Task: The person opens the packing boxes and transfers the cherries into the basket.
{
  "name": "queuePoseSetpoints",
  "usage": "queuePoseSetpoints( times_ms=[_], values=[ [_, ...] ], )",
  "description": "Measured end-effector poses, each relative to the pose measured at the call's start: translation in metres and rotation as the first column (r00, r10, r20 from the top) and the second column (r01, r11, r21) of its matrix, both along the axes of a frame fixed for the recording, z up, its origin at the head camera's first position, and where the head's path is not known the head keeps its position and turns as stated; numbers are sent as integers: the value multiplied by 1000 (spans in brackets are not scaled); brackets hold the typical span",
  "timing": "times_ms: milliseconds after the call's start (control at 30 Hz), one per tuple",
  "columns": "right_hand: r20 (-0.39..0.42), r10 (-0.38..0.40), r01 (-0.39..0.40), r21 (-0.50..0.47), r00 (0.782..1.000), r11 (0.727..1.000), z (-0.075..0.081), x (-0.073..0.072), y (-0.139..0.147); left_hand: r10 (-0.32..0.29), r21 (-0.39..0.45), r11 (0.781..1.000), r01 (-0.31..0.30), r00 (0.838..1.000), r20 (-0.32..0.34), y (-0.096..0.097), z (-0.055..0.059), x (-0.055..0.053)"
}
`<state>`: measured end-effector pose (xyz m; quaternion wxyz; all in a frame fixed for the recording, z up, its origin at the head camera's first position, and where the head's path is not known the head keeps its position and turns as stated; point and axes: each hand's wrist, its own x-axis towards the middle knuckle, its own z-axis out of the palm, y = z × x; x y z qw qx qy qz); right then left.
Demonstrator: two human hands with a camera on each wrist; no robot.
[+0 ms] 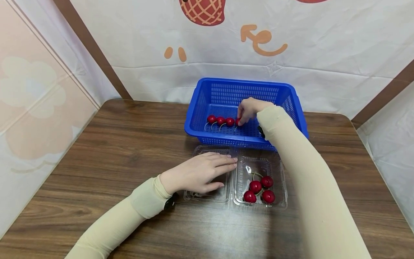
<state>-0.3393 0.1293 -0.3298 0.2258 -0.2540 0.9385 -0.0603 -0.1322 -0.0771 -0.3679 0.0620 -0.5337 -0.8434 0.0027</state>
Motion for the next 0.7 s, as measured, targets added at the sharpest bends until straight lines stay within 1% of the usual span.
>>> queuePoseSetpoints(
  times_ms=[233,467,700],
  values=[
    [37,1,0,-21,999,1000,0,0,1,-5,5,1000,5,1000,-7,0,0,0],
    [69,-25,28,-43,997,999,-1,0,1,0,-8,1000,0,1000,-10,0,0,0],
    [50,-26,29,-63,998,998,-3,-3,4,2,-12,1000,-3,1000,-11,0,0,0]
  ],
)
